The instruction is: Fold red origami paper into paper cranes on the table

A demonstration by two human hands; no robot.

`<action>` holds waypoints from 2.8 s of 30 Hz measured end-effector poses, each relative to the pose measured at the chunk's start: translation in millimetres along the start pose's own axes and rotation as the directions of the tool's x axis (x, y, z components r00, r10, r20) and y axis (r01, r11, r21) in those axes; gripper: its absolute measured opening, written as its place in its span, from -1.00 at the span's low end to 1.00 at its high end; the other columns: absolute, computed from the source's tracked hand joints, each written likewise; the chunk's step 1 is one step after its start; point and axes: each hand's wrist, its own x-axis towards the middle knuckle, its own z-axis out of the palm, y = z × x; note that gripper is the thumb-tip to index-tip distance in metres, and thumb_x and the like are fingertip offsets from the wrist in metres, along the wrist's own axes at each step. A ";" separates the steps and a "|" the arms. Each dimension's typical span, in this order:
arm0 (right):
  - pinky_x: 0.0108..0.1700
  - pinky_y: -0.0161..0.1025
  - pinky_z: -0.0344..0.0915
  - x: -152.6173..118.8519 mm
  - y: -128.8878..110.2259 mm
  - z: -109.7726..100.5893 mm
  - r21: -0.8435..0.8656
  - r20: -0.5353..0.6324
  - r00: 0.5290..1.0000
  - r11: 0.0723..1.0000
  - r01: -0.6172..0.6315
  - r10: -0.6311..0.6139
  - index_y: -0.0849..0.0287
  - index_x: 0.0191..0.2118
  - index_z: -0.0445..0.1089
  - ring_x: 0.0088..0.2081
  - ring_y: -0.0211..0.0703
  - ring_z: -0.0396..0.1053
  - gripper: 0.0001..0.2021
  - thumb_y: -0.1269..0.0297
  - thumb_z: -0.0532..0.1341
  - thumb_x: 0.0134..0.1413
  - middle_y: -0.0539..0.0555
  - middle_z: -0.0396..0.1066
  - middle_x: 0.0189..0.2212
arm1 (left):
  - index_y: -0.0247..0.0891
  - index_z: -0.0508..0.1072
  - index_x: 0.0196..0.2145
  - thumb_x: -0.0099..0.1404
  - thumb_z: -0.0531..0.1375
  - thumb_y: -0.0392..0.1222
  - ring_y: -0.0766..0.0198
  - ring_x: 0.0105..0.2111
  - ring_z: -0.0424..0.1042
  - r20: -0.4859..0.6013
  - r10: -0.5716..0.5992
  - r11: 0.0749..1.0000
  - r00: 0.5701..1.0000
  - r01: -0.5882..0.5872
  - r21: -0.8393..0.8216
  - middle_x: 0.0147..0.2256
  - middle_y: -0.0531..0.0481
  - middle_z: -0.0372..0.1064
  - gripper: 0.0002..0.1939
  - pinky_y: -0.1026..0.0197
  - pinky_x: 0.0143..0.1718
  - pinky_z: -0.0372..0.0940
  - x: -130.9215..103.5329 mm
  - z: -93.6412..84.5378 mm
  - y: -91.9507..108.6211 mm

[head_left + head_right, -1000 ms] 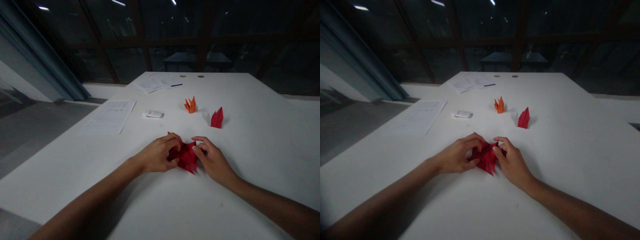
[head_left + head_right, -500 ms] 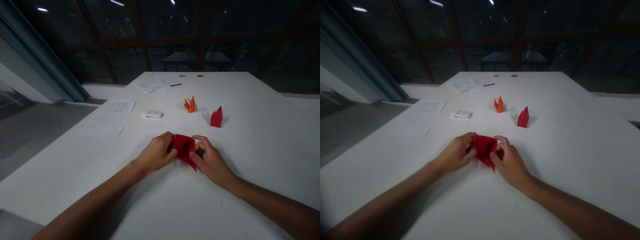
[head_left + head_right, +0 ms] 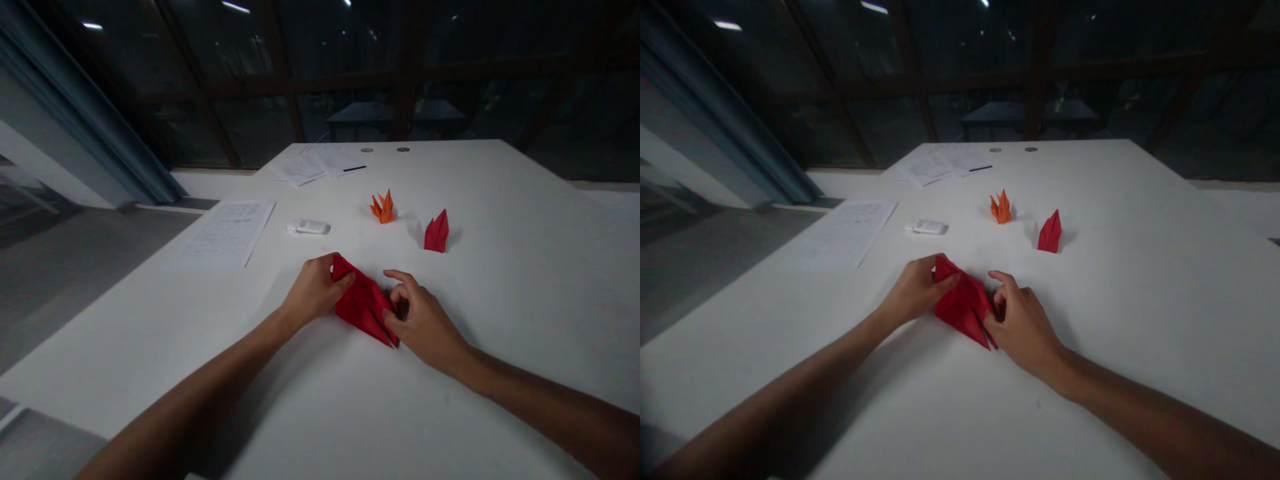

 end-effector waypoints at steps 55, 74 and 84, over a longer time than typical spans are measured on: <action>0.34 0.10 0.07 -9.6 -7.2 0.8 -0.305 0.174 0.903 0.850 0.430 -0.394 0.20 0.22 0.36 0.31 0.07 0.17 -0.53 0.33 0.20 0.19 0.18 0.31 0.27 | -0.08 0.28 0.29 0.35 0.10 -0.29 0.07 0.21 0.31 0.298 0.329 0.855 0.896 -0.150 -0.496 0.32 -0.14 0.19 -0.44 0.10 0.09 0.34 11.6 -24.4 -38.6; 0.36 0.27 -0.10 -12.6 -16.1 -5.6 -0.287 0.334 0.841 0.803 0.522 -0.426 0.08 0.10 0.44 0.30 0.13 0.22 -0.68 0.12 0.09 0.40 0.13 0.44 0.16 | -0.21 0.58 -0.10 0.11 0.03 -0.61 0.02 0.24 0.28 0.293 0.535 0.844 0.792 -0.509 -0.165 0.25 -0.16 0.24 -0.46 0.05 0.11 0.34 6.9 -29.4 -25.6; 0.37 0.21 -0.02 -13.1 -10.9 4.7 -0.273 0.223 0.858 0.816 0.510 -0.462 0.12 -0.16 0.50 0.22 0.03 0.34 -0.80 0.35 0.11 0.36 0.11 0.53 0.02 | -0.24 0.55 -0.23 0.18 0.12 -0.52 -0.03 0.30 0.19 0.323 0.536 0.843 0.780 -0.515 -0.157 -0.01 -0.17 0.46 -0.68 0.05 0.08 0.36 1.5 -35.4 -11.9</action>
